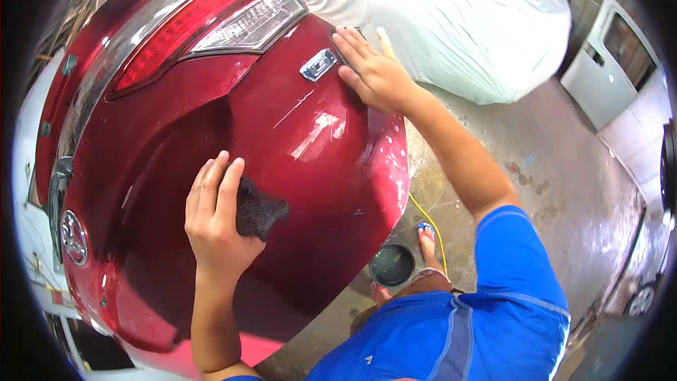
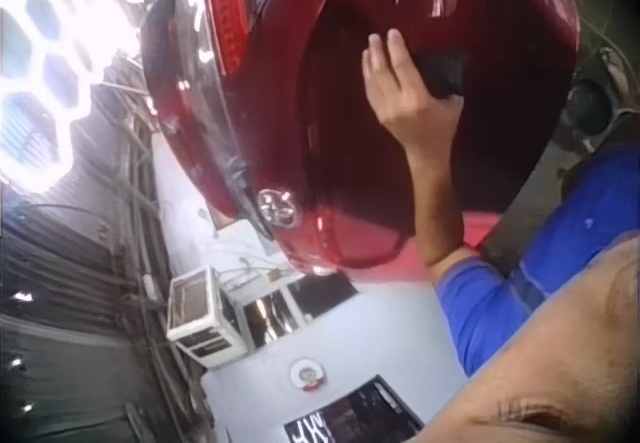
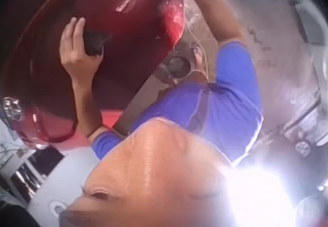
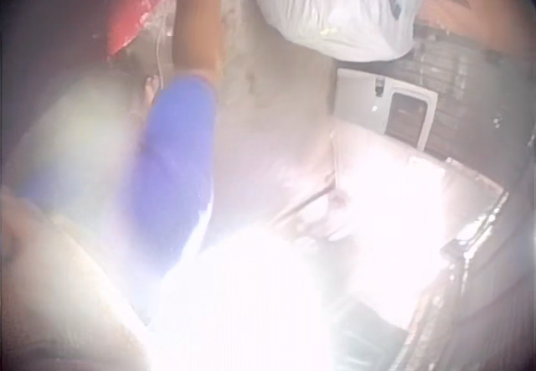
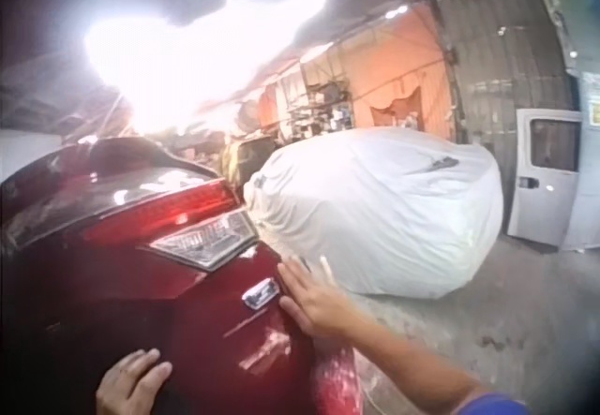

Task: The person sands the surface of a red car bumper with a sanding block and wipes it with a cloth.

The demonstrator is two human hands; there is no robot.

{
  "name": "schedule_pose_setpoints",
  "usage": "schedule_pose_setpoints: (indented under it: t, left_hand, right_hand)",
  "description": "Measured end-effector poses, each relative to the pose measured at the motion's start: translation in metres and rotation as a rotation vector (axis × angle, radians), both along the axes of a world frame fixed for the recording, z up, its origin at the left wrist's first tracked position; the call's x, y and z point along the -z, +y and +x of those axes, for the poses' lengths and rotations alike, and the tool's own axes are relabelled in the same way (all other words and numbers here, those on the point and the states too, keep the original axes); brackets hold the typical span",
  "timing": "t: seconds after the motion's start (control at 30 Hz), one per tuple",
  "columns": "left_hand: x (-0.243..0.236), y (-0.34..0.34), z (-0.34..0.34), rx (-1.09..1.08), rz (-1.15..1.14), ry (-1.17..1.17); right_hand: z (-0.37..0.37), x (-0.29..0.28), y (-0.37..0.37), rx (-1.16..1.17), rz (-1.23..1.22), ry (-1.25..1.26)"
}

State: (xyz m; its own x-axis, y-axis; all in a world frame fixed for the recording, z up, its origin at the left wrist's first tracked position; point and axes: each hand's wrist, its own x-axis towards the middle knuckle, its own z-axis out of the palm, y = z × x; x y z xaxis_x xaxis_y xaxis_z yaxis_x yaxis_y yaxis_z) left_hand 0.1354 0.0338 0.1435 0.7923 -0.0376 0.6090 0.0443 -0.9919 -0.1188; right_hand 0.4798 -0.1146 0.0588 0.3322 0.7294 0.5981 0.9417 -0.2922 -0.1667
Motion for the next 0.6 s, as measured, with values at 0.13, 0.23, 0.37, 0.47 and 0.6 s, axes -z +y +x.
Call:
schedule_pose_setpoints:
  t: [0.13,0.23,0.37,0.47,0.6]
  left_hand:
    - [-0.001,-0.01,0.022,-0.068,-0.107,-0.139]
    - [0.006,-0.01,0.05,-0.068,-0.18,-0.266]
    - [0.01,-0.007,0.036,-0.094,-0.291,-0.368]
    - [0.01,-0.006,0.036,-0.099,-0.298,-0.38]
    - [0.01,-0.004,0.036,-0.076,-0.345,-0.383]
  right_hand:
    - [-0.001,0.014,-0.024,-0.178,-0.043,-0.112]
    - [0.027,-0.029,0.005,-0.148,-0.121,-0.03]
    - [-0.037,-0.06,0.043,-0.248,-0.098,0.017]
    - [-0.057,-0.061,0.045,-0.323,-0.069,-0.086]
    - [-0.036,-0.079,0.049,-0.198,-0.21,-0.192]
